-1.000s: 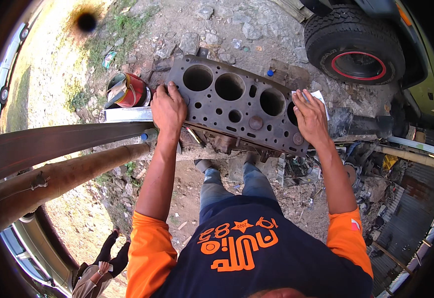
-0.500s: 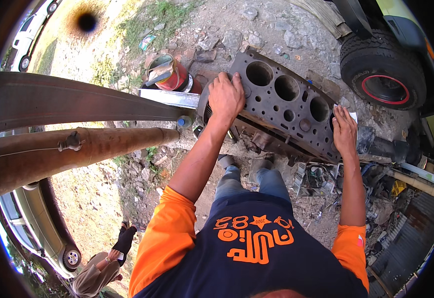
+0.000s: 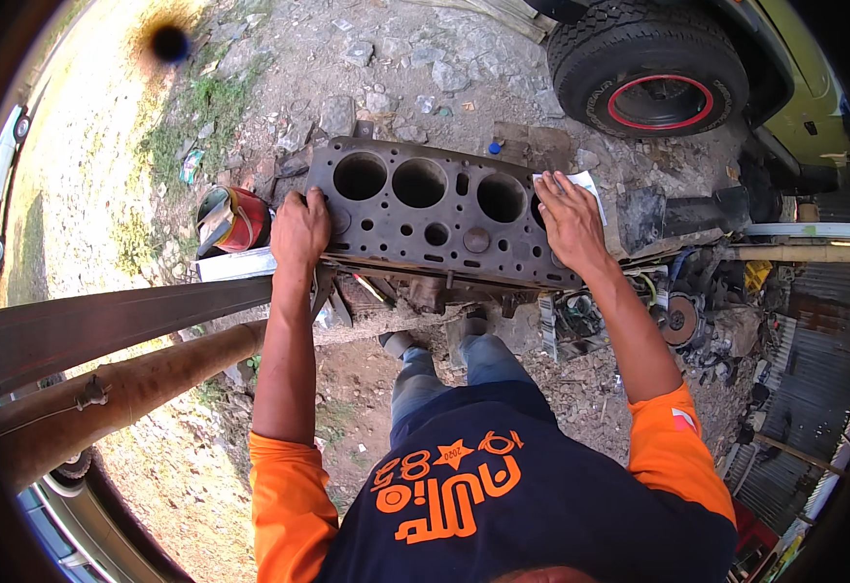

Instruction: The person cleans and sands the surface and cylinder walls of an engine block using a cloth and a piece of sandpaper.

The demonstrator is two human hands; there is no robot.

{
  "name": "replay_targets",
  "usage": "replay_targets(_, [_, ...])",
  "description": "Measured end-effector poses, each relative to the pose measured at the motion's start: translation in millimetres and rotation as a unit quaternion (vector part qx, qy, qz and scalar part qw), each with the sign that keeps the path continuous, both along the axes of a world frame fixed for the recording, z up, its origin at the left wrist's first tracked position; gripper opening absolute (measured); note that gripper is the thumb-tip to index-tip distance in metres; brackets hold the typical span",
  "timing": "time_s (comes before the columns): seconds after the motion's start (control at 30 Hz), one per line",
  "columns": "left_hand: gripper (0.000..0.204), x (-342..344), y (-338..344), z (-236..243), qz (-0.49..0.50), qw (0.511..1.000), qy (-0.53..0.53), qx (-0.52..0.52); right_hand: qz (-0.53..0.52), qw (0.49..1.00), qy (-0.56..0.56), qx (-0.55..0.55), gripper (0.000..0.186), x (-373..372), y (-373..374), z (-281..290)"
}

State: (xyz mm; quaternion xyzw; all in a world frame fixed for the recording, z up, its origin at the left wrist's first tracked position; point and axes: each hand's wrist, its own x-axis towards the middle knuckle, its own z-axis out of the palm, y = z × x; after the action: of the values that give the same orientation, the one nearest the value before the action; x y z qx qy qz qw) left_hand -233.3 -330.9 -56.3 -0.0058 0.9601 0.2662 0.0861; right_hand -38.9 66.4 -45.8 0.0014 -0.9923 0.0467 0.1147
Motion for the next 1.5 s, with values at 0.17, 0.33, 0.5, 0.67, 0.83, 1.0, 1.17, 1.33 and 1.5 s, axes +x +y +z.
replay_targets(0.17, [0.073,-6.1,23.3,-7.9,0.032,0.999,0.020,0.014,-0.012,1.000,-0.008,-0.015,0.042,-23.0,-2.9,8.0])
replay_targets(0.33, [0.074,-5.6,19.3,-12.6,0.047,0.999,0.022,0.018,0.001,1.000,-0.006,-0.013,0.041,-5.8,-0.6,7.9])
replay_targets(0.5, [0.074,-1.5,22.6,-3.4,0.037,0.999,0.017,0.020,-0.012,1.000,0.005,-0.005,0.040,-2.6,-5.9,8.8])
replay_targets(0.67, [0.073,-1.0,23.7,1.5,0.036,0.999,0.020,0.018,-0.043,0.998,-0.043,-0.025,0.042,-28.7,-6.2,17.5])
replay_targets(0.83, [0.070,-2.0,26.5,0.4,0.041,0.999,0.013,0.021,-0.052,0.999,-0.010,-0.009,0.042,-10.8,-13.6,6.5])
replay_targets(1.0, [0.068,-4.3,22.9,-4.1,0.029,0.998,0.044,0.038,-0.081,0.996,-0.020,-0.016,0.043,-18.9,-23.7,12.9])
replay_targets(1.17, [0.066,-3.6,22.2,3.2,0.027,0.999,0.017,0.033,-0.079,0.996,-0.023,-0.021,0.044,-16.1,-29.0,11.4])
replay_targets(1.33, [0.064,-2.8,22.4,-3.5,0.016,0.998,0.037,0.045,-0.112,0.994,-0.017,-0.001,0.043,-9.6,-30.8,1.7])
replay_targets(1.5, [0.064,-2.7,18.9,-5.9,0.011,0.998,0.031,0.057,-0.115,0.993,-0.020,-0.010,0.042,-19.0,-26.0,10.2])
